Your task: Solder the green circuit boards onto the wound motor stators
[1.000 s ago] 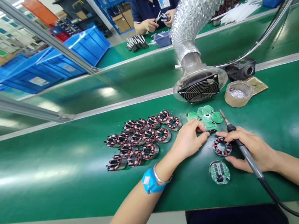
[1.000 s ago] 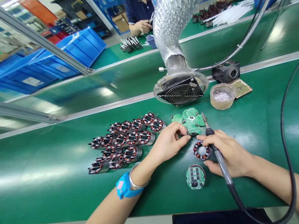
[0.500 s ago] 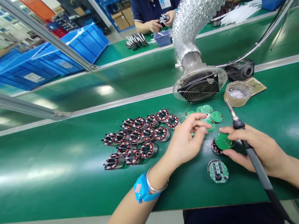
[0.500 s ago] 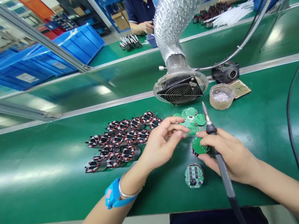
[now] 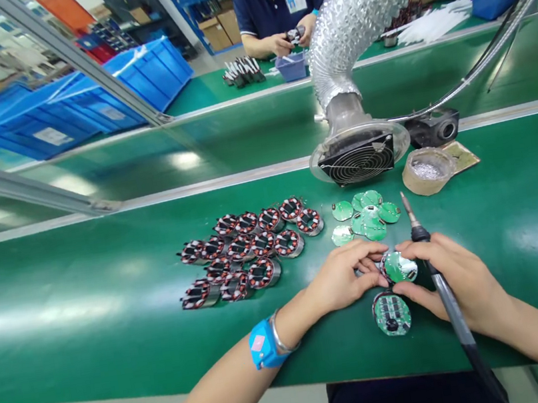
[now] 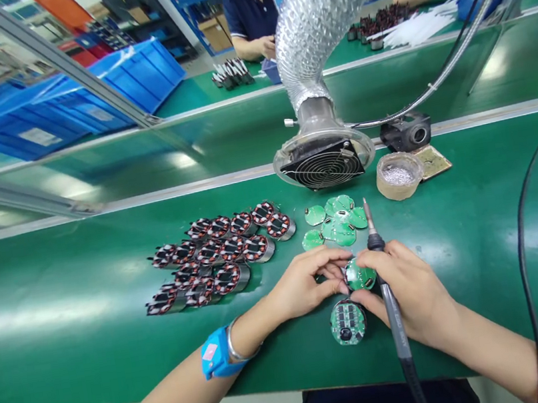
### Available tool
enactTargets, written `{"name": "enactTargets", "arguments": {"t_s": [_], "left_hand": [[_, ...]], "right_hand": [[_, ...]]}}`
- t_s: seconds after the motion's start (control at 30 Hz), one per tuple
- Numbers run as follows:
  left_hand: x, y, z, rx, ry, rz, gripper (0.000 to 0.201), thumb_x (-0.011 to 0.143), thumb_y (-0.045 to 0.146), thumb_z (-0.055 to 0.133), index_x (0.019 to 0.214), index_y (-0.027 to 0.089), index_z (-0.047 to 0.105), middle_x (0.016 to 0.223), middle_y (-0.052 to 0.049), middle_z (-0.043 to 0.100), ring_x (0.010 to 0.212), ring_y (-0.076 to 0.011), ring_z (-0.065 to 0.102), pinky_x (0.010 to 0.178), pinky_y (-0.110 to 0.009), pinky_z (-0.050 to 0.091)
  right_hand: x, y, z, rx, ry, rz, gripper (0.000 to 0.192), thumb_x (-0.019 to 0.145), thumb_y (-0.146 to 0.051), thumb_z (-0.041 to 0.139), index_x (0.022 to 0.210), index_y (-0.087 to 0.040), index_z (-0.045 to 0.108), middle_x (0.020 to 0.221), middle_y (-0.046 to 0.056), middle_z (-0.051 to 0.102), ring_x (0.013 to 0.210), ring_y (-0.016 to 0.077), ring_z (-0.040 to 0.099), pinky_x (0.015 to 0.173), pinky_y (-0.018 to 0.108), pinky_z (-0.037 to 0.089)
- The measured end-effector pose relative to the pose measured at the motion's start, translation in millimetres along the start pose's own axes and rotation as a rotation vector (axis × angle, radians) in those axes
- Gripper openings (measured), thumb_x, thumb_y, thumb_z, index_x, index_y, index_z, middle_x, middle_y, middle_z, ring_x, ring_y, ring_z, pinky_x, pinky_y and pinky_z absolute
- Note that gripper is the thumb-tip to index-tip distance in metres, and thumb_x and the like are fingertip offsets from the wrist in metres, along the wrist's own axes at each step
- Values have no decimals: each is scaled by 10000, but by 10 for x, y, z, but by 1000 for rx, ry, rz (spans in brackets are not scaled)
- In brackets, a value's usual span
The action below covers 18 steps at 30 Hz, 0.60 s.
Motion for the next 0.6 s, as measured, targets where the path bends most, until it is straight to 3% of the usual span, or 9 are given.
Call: {"name": "enactTargets", "arguments": {"t_s": [0.13, 0.23, 0.37, 0.47, 0.6], "left_hand": [[-38, -21, -65, -25, 43, -25, 290, 816, 240, 684, 1092, 156, 657, 938, -82, 704, 789, -151, 697, 748, -275, 574], [6, -5, -112, -109, 20, -44, 195, 829, 333, 673, 905, 158, 715, 813, -53, 683, 646, -126, 663, 639, -248, 552], [132, 133, -67, -169, -47, -22, 235, 693, 379, 795, 728, 155, 732, 743, -18, 604, 576, -93, 562, 531, -213, 461], [216, 209, 7, -75, -74, -39, 202, 643, 318, 830, 652, 151, 716, 650, 18, 533, 570, -81, 488, 518, -198, 389], [265, 249, 68, 24, -80, -55, 185, 680, 272, 791, 617, 140, 679, 647, 26, 522, 562, -74, 483, 522, -198, 375]], "right_hand": [[-8, 79, 62, 70, -90, 23, 361, 866, -295, 651, 1181, -212, 496, 1073, 100, 670, 900, 241, 635, 775, 391, 562], [12, 117, 75, 118, -105, -3, 400, 865, -306, 658, 1212, -221, 479, 1136, 107, 668, 955, 246, 642, 814, 403, 562], [64, 87, 54, 178, -122, -68, 464, 828, -307, 706, 1222, -222, 475, 1204, 116, 661, 992, 242, 647, 854, 405, 558], [101, 21, -65, 203, -39, -77, 460, 801, -251, 716, 1203, -222, 494, 1162, 105, 676, 1056, 252, 627, 890, 411, 546], [135, -113, -229, 152, 136, -81, 354, 809, -91, 630, 1110, -252, 535, 903, 31, 705, 892, 224, 640, 798, 388, 550]]}}
Point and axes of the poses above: each hand's wrist, its own x-axis towards the middle knuckle, its own z-axis out of the palm, y = z × x, the point moved 9 cm from there along x, towards the middle knuckle
